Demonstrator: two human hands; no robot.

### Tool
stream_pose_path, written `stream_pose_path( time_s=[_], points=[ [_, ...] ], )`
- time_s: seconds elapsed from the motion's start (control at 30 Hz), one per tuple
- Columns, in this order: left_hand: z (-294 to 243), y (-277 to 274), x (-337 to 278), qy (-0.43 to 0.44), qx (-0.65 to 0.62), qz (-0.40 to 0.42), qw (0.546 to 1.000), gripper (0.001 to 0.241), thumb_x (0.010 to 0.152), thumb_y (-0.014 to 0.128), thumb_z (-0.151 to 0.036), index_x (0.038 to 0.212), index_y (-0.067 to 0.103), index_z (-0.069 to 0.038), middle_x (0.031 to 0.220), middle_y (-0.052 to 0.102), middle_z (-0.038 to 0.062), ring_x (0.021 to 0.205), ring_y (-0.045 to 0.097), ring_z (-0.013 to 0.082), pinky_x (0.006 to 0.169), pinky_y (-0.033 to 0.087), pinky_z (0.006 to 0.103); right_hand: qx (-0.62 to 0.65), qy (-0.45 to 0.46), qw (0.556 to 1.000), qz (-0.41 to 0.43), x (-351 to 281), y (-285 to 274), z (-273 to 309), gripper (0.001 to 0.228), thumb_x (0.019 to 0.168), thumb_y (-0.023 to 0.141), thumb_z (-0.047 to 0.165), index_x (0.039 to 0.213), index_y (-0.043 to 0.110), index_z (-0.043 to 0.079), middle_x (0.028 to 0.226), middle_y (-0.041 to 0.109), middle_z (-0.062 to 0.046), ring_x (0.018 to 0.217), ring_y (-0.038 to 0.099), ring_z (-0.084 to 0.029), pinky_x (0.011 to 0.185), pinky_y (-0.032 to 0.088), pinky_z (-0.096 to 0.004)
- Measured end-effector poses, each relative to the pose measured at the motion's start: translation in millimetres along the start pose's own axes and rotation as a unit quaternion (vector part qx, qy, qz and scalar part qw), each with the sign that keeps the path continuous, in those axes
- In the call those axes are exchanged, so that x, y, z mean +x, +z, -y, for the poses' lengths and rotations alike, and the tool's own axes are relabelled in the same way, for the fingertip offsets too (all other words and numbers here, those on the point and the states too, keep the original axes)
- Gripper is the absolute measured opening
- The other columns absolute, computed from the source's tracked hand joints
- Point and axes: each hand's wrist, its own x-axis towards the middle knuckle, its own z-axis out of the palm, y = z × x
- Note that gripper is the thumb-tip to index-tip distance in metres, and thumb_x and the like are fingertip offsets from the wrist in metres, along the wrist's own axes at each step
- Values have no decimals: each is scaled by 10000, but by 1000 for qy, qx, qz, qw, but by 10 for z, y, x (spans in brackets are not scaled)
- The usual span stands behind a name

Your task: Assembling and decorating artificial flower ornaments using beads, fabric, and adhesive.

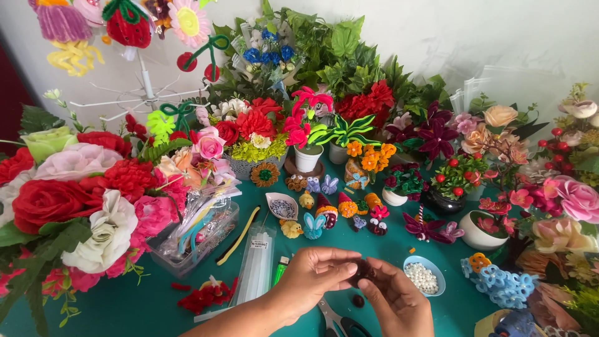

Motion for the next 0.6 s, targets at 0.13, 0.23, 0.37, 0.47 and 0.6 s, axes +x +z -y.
stream_pose_path(
  time_s=[0.13, 0.23, 0.37, 0.47, 0.6],
  points=[
    [76, 3, 22, 6, 11, 12, 1000, 442, 866, 769, -167, 1284, 756, -24, 1176, 805, 166, 1090, 770, 212, 957, 657, 362, 15, -4, 1000, 4, 102, -64, -149, 346, 870, 708, -138, 1211, 752, -107, 1049, 835, -251, 990, 777, -303, 857, 638, -412],
    [37, 38, -11, 4, 0, -3, 1000, 425, 878, 758, -163, 1285, 765, -41, 1165, 815, 148, 1086, 771, 197, 956, 652, 357, 25, -10, 999, 17, 145, -99, -166, 393, 874, 718, -112, 1265, 756, -82, 1011, 795, -201, 993, 726, -256, 866, 627, -409],
    [96, 32, 0, 7, -11, -9, 1000, 440, 855, 778, -166, 1277, 770, -42, 1176, 817, 142, 1090, 764, 190, 962, 640, 359, 39, 22, 999, 8, 90, -64, -75, 444, 851, 705, -180, 1285, 721, -88, 1075, 806, -259, 1031, 741, -303, 927, 626, -421],
    [142, 29, 16, 12, -7, 3, 1000, 445, 849, 784, -169, 1272, 768, -29, 1160, 816, 154, 1079, 766, 194, 959, 641, 358, 39, 6, 999, 2, 124, -95, -175, 381, 844, 716, -180, 1219, 727, -112, 1054, 814, -274, 1005, 763, -322, 881, 634, -424],
    [92, 54, 17, -13, -28, -42, 999, 462, 843, 791, -140, 1292, 772, -34, 1152, 825, 147, 1061, 768, 202, 957, 635, 374, -5, 17, 1000, 6, 87, -81, -47, 377, 912, 691, -33, 1286, 734, -58, 1025, 819, -203, 998, 740, -267, 879, 622, -420]
  ],
)
